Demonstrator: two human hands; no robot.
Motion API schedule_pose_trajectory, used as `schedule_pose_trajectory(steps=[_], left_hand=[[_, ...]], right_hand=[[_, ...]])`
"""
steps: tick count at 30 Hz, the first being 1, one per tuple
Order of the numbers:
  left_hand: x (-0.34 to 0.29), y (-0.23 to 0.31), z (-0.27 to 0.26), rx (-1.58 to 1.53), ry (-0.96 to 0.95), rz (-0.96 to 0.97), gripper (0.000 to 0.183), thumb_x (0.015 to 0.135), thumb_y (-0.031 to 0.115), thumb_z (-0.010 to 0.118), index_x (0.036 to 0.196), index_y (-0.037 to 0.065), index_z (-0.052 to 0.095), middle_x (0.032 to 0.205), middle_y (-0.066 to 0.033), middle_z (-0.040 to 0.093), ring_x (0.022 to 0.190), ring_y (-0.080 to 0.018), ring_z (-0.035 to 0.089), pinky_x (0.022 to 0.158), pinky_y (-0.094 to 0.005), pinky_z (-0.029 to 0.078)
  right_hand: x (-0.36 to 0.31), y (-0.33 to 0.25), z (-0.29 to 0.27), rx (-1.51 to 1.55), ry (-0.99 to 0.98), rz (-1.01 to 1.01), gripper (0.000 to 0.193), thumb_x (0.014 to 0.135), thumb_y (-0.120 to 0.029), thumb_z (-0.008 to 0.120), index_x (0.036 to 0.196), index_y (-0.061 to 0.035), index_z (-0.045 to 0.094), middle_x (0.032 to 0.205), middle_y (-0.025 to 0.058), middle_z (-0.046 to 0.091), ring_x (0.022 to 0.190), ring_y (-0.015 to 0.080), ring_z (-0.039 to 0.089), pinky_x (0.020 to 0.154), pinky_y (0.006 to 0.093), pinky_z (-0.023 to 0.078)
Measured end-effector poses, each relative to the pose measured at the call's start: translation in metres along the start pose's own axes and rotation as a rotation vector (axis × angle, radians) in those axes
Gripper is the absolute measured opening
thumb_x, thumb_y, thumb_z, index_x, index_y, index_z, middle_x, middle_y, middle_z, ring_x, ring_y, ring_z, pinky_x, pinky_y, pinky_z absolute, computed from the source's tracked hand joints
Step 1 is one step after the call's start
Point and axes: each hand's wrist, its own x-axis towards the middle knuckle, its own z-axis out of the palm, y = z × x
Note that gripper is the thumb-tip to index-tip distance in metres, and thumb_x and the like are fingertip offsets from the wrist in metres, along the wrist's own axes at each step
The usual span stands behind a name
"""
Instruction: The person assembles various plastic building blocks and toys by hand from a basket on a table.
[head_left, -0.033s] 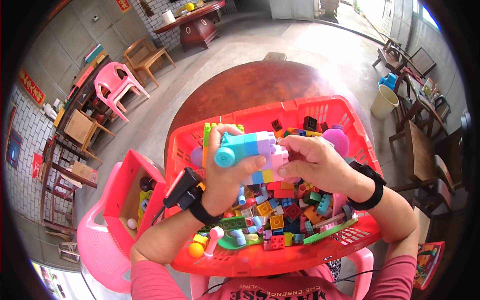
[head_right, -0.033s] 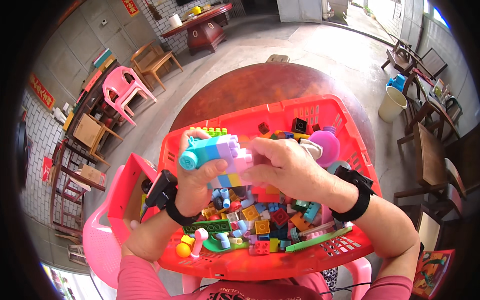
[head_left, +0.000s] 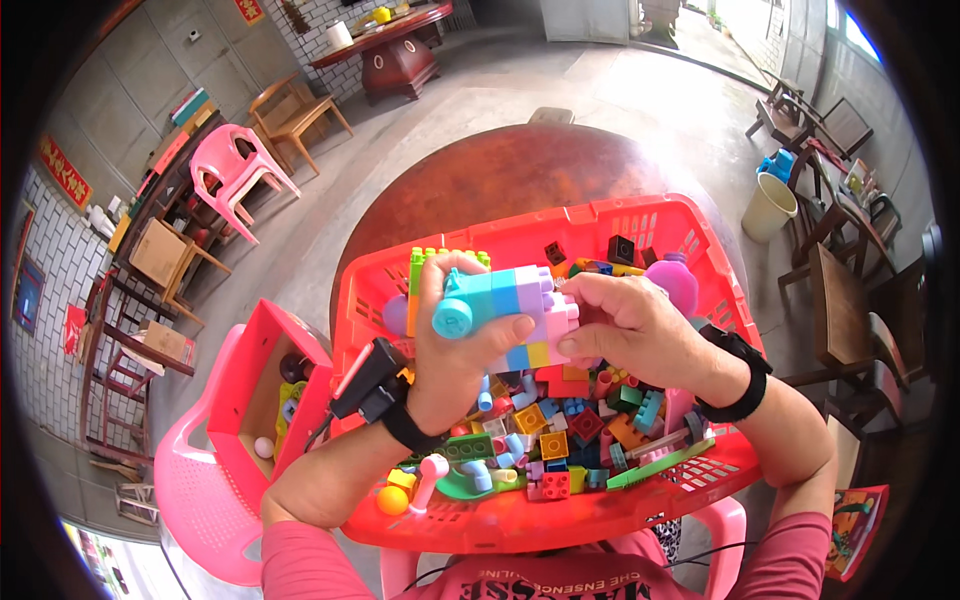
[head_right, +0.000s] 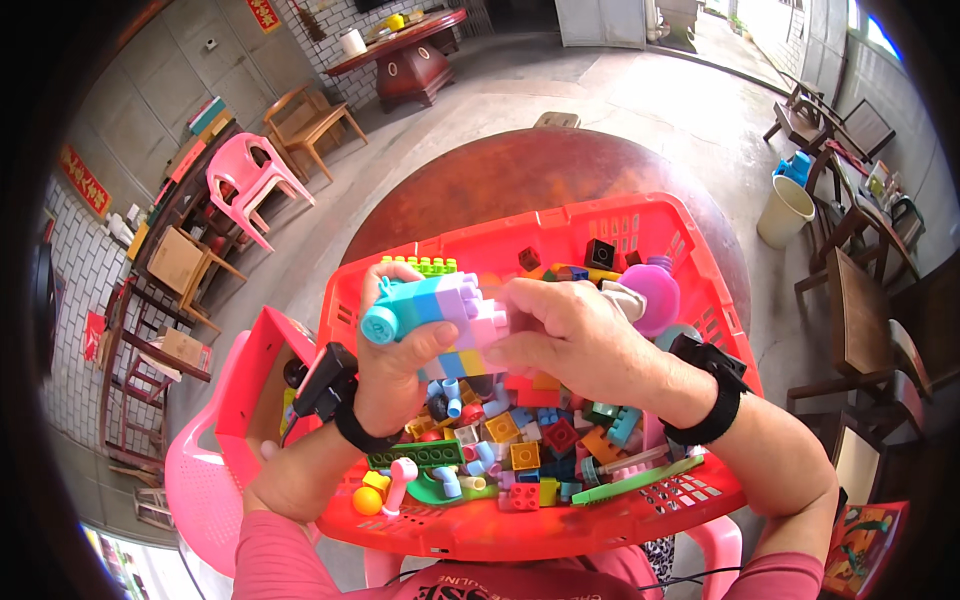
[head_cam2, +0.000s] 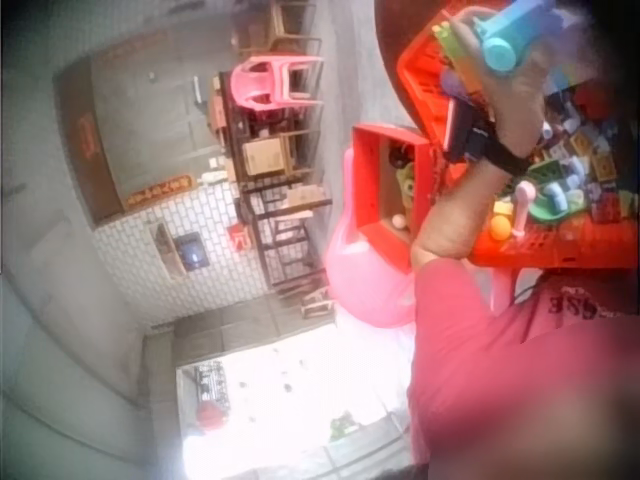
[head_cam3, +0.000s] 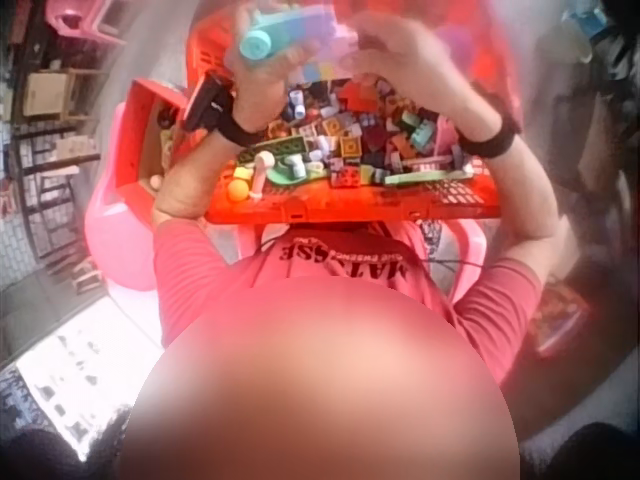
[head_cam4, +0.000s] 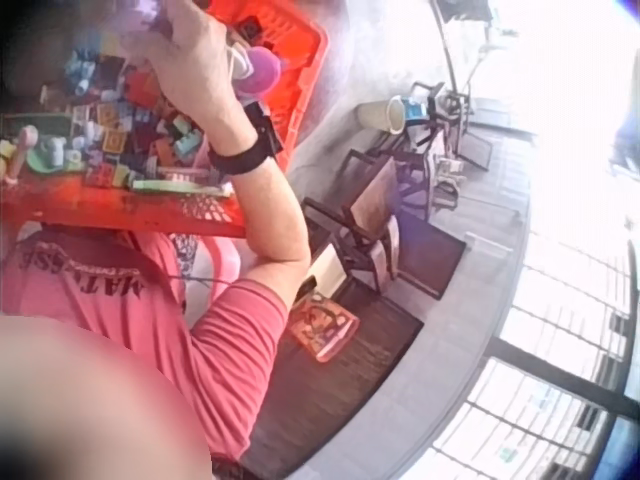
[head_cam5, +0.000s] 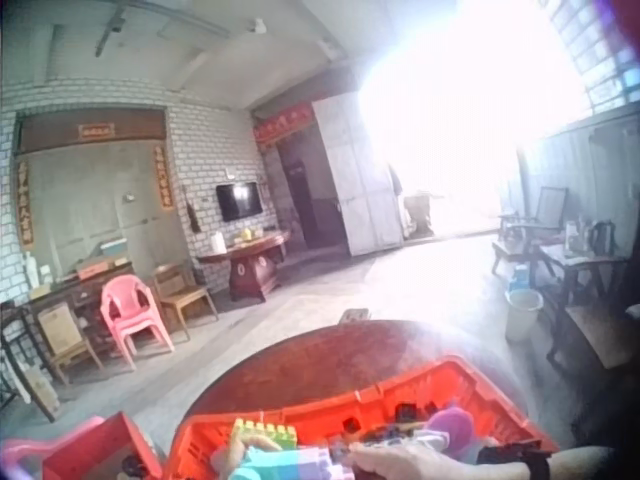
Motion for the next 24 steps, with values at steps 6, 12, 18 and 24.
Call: schedule_pose_trajectory(steps=[6, 12, 18, 24], left_hand=[[-0.006, 0.001, 0.005, -0.021, 0.002, 0.026, 0.055, 0.076, 0.015, 0.083, 0.111, 0.01, 0.041, 0.1, -0.0039, 0.054, 0.091, -0.0113, 0.058, 0.075, -0.0262, 0.051], [0.018, -0.007, -0.008, 0.039, -0.128, -0.101, 0.055, 0.08, 0.02, 0.08, 0.118, 0.01, 0.04, 0.103, -0.0033, 0.053, 0.095, -0.0116, 0.055, 0.08, -0.0273, 0.049], [0.016, 0.015, -0.013, 0.448, 0.088, 0.283, 0.079, 0.077, 0.029, 0.078, 0.14, 0.006, 0.034, 0.129, -0.0103, 0.047, 0.125, -0.0209, 0.043, 0.106, -0.0379, 0.033], [-0.033, 0.052, 0.005, 0.01, -0.889, 0.444, 0.074, 0.069, 0.051, 0.071, 0.121, 0.003, 0.047, 0.117, -0.0115, 0.052, 0.112, -0.0255, 0.049, 0.095, -0.0392, 0.036]], right_hand=[[-0.002, 0.003, 0.002, 0.067, -0.007, 0.007, 0.026, 0.086, -0.014, 0.069, 0.104, 0.0015, 0.059, 0.074, 0.0077, 0.064, 0.065, 0.0142, 0.063, 0.061, 0.0288, 0.05], [0.01, 0.018, -0.002, 0.273, -0.03, 0.165, 0.02, 0.09, -0.014, 0.066, 0.1, 0.0013, 0.058, 0.08, 0.0041, 0.064, 0.071, 0.0087, 0.061, 0.063, 0.026, 0.05], [0.012, 0.019, -0.014, 0.218, -0.008, 0.144, 0.022, 0.09, -0.023, 0.063, 0.092, -0.0006, 0.06, 0.079, 0.0026, 0.062, 0.07, 0.0084, 0.059, 0.064, 0.0246, 0.049], [0.013, 0.017, -0.014, 0.225, -0.038, 0.202, 0.022, 0.089, -0.022, 0.062, 0.095, -0.0005, 0.06, 0.085, 0.0017, 0.06, 0.079, 0.0083, 0.058, 0.071, 0.0249, 0.048]])
